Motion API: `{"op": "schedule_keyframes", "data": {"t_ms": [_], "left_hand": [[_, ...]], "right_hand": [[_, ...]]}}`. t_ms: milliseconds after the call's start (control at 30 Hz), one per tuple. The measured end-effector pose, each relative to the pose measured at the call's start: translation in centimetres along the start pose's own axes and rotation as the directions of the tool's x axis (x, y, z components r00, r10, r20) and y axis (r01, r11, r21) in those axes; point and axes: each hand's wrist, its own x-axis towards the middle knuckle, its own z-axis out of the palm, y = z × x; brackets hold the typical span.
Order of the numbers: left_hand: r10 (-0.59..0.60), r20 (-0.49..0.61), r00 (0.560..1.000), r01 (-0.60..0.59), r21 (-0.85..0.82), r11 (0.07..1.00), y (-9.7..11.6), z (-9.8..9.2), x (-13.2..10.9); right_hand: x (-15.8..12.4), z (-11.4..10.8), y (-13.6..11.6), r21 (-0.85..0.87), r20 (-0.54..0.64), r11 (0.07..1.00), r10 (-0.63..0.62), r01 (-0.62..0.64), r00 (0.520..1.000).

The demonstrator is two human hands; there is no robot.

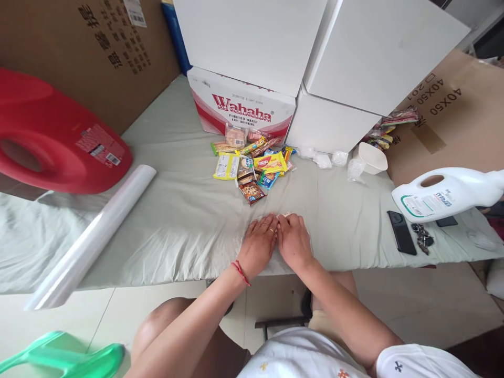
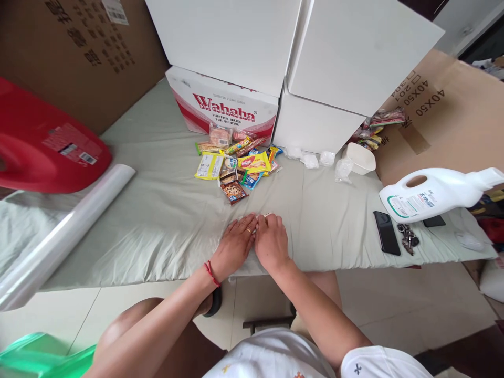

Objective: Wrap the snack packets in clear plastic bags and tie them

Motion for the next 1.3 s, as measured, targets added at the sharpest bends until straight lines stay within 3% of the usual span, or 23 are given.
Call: {"op": "schedule_keyframes", "data": {"t_ms": [100, 200, 300, 367, 433, 633, 733, 833, 900, 1000, 1067, 1133, 1200, 1300], "left_hand": [[0.026, 0.005, 1.000, -0.025, -0.141, 0.990, -1.1, -0.4, 0.0], [-0.032, -0.108, 0.994, 0.012, -0.187, 0.982, -1.9, -1.8, 0.0], [-0.239, -0.248, 0.939, 0.238, -0.036, 0.971, -2.2, -3.8, -0.4], [-0.364, -0.281, 0.888, 0.404, 0.099, 0.909, -2.3, -4.8, -0.9], [-0.421, -0.268, 0.866, 0.478, 0.198, 0.856, -2.4, -5.5, -1.5], [-0.349, -0.113, 0.930, 0.367, 0.245, 0.897, -2.6, -5.6, -2.4], [-0.342, -0.086, 0.936, 0.352, 0.164, 0.922, -2.9, -6.5, -2.2], [-0.409, -0.007, 0.912, 0.406, -0.106, 0.908, -3.4, -7.9, -1.8], [-0.454, 0.098, 0.886, 0.454, -0.393, 0.800, -3.5, -8.5, -1.4], [-0.461, 0.189, 0.867, 0.428, -0.755, 0.496, -2.7, -8.1, -0.4], [-0.459, 0.201, 0.865, 0.376, -0.867, 0.328, -1.6, -7.1, 0.5], [-0.442, 0.205, 0.873, 0.341, -0.905, 0.253, -0.4, -5.7, 1.5], [-0.448, 0.195, 0.872, 0.349, -0.890, 0.292, 0.7, -4.5, 2.3], [-0.448, 0.108, 0.888, 0.368, -0.751, 0.549, 1.3, -3.5, 2.9]], "right_hand": [[-1.2, 0.4, 0.7, -0.053, -0.053, 0.998, -0.037, 0.034, 0.998], [-1.7, 0.8, 1.1, -0.066, -0.053, 0.994, -0.086, 0.082, 0.995], [-2.0, 1.1, 1.1, -0.027, 0.005, 0.991, -0.131, 0.131, 0.991], [-2.1, 1.3, 1.0, -0.005, 0.024, 0.991, -0.135, 0.135, 0.991], [-2.2, 1.5, 1.0, 0.009, 0.027, 0.993, -0.119, 0.119, 0.993], [-2.4, 1.6, 0.9, 0.064, 0.013, 0.994, -0.085, 0.084, 0.996], [-2.5, 1.5, 0.9, 0.077, 0.012, 0.994, -0.084, 0.083, 0.996], [-2.6, 1.6, 0.9, 0.075, 0.012, 0.994, -0.086, 0.085, 0.996], [-2.5, 1.7, 0.9, 0.071, 0.012, 0.994, -0.082, 0.081, 0.997], [-2.4, 1.8, 0.7, 0.065, 0.017, 0.995, -0.072, 0.071, 0.997], [-2.3, 1.9, 0.4, 0.064, 0.019, 0.995, -0.073, 0.071, 0.997], [-2.2, 2.0, 0.1, 0.069, 0.017, 0.995, -0.078, 0.077, 0.997], [-2.1, 2.2, -0.1, 0.086, 0.017, 0.993, -0.085, 0.084, 0.996], [-2.2, 2.6, 0.3, 0.153, 0.011, 0.983, -0.108, 0.105, 0.994]]}}
